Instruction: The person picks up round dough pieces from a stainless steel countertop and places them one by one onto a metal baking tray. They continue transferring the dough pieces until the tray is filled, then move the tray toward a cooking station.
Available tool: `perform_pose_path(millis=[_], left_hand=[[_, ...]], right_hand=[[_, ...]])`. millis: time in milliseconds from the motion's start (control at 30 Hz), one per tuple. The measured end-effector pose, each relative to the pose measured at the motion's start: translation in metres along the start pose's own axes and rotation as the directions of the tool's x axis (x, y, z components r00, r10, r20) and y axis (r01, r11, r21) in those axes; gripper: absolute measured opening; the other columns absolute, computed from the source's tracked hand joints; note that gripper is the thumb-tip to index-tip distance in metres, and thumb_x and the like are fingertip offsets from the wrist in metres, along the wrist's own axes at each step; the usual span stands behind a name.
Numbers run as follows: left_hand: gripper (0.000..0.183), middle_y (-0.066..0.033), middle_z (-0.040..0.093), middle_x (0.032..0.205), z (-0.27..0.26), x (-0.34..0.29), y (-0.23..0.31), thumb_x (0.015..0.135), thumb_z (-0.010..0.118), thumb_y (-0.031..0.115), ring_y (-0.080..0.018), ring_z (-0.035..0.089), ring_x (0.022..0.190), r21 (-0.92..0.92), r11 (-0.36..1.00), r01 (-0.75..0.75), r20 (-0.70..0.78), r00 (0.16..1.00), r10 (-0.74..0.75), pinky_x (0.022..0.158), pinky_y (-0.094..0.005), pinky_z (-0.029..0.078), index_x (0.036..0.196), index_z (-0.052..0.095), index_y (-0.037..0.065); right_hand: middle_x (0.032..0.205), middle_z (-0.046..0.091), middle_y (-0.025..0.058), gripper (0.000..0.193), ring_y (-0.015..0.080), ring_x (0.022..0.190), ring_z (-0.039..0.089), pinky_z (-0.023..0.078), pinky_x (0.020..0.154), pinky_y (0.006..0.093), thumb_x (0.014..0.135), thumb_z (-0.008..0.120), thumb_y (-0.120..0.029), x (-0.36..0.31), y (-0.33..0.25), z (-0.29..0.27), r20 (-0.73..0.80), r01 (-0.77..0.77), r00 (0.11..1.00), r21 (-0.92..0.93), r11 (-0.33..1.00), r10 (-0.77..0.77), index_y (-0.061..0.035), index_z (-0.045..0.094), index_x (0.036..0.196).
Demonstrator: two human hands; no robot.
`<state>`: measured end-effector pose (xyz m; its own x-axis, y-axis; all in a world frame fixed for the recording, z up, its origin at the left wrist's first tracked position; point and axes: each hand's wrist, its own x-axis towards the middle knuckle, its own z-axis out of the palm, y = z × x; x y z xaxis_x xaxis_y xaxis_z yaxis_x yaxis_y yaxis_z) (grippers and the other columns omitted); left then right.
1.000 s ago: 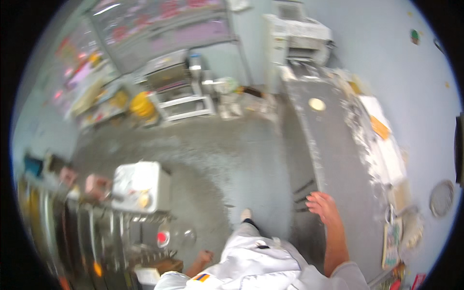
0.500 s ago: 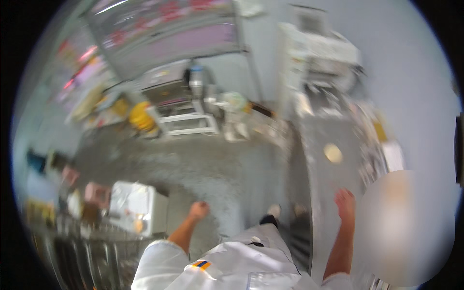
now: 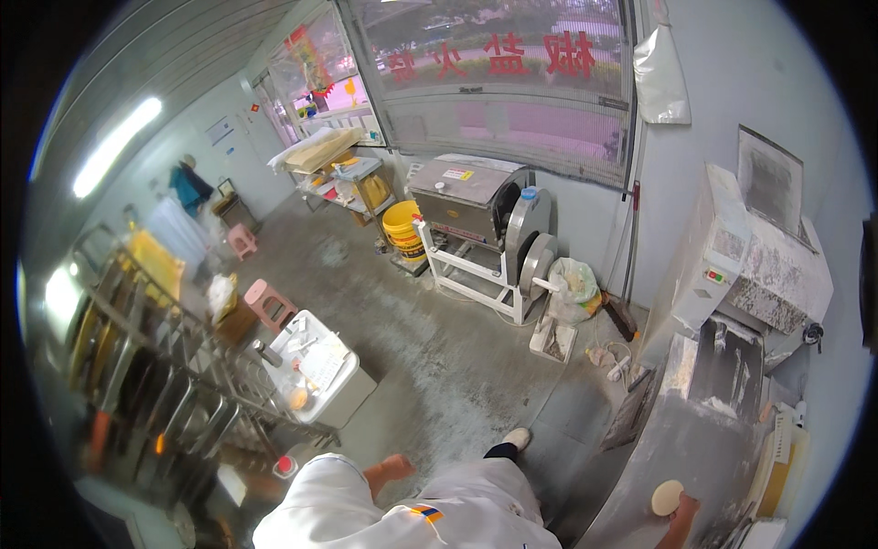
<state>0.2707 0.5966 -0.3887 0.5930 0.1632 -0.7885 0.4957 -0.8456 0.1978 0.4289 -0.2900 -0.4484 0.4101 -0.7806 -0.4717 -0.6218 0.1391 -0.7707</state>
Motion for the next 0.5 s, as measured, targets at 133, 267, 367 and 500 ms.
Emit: perform_pose_path(millis=[133,267,367,500], left_hand=[[0.047,-0.0236,0.071,0.098,-0.027,0.066,0.056,0.093,0.056,0.045,-0.0394,0.068,0.092,0.241,0.932,-0.271,-0.037,0.957,0.288,0.084,-0.0513,0.054,0.097,0.075,0.002],[0.041,-0.0219,0.072,0.093,-0.08,0.134,0.147,0.092,0.06,0.041,-0.0404,0.068,0.089,0.09,0.892,-0.442,-0.104,0.887,0.45,0.079,-0.0516,0.053,0.093,0.074,0.003],[0.038,-0.0224,0.072,0.088,-0.127,0.168,0.213,0.09,0.064,0.039,-0.0415,0.068,0.086,-0.09,0.87,-0.485,-0.2,0.864,0.461,0.076,-0.0505,0.053,0.095,0.073,0.002],[0.04,-0.0194,0.072,0.101,-0.174,0.191,0.268,0.095,0.061,0.041,-0.0353,0.069,0.096,-0.12,0.879,-0.462,-0.115,0.886,0.449,0.084,-0.0472,0.053,0.106,0.073,0.005]], right_hand=[[0.129,0.061,0.0213,0.056,0.0373,0.106,0.066,0.055,0.088,0.0536,0.097,0.065,-0.039,-0.007,-0.012,-0.004,0.047,0.172,0.983,-0.591,0.788,-0.18,0.0024,0.051,0.133],[0.123,0.065,0.023,0.056,0.0359,0.105,0.066,0.056,0.087,0.0493,0.092,0.074,-0.034,-0.028,-0.005,-0.036,0.159,0.149,0.984,-0.53,0.835,-0.075,0.0082,0.059,0.125],[0.12,0.067,0.024,0.057,0.0352,0.104,0.066,0.057,0.086,0.0472,0.089,0.079,-0.032,-0.049,-0.019,-0.056,0.224,0.118,0.975,-0.499,0.858,-0.004,0.011,0.062,0.122],[0.12,0.066,0.0242,0.057,0.035,0.103,0.065,0.056,0.084,0.0473,0.088,0.079,-0.03,-0.085,-0.042,-0.045,0.207,0.037,0.977,-0.419,0.907,0.056,0.0108,0.061,0.123]])
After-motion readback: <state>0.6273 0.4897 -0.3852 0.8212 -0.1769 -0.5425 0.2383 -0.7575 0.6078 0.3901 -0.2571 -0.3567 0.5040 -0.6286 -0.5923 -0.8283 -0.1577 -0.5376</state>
